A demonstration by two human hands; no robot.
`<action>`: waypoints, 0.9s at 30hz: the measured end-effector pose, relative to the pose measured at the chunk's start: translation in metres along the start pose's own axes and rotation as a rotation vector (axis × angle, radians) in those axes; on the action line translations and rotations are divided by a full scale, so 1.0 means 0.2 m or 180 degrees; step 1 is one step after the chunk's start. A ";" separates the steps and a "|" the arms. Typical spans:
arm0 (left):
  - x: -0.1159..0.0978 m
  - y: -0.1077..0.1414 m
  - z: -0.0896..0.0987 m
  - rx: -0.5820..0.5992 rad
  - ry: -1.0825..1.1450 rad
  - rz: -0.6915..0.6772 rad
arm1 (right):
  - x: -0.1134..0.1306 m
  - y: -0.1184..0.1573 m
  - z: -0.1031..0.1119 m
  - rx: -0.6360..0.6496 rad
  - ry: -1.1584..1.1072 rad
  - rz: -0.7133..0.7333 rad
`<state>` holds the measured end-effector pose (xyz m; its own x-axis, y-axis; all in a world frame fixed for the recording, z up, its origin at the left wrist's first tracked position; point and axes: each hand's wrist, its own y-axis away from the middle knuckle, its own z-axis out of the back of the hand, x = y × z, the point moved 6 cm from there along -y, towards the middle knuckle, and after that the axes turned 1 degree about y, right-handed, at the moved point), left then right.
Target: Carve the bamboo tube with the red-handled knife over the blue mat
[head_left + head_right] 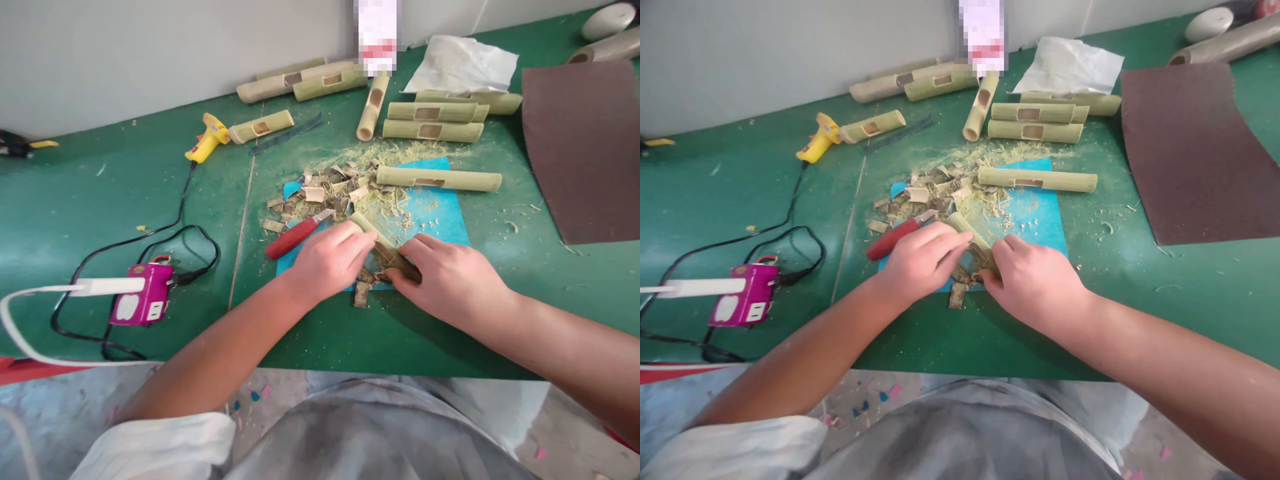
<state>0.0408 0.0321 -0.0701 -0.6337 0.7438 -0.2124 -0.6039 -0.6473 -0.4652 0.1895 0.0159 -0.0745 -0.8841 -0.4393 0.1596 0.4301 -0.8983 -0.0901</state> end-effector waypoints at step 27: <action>0.05 0.00 0.02 -0.0258 -0.0094 -0.0221 | -0.02 0.00 -0.01 0.0136 -0.0111 -0.0068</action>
<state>0.0332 0.0383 -0.0680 -0.6063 0.7805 -0.1525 -0.6065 -0.5778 -0.5461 0.1921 0.0168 -0.0773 -0.8866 -0.4193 0.1954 0.4191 -0.9068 -0.0444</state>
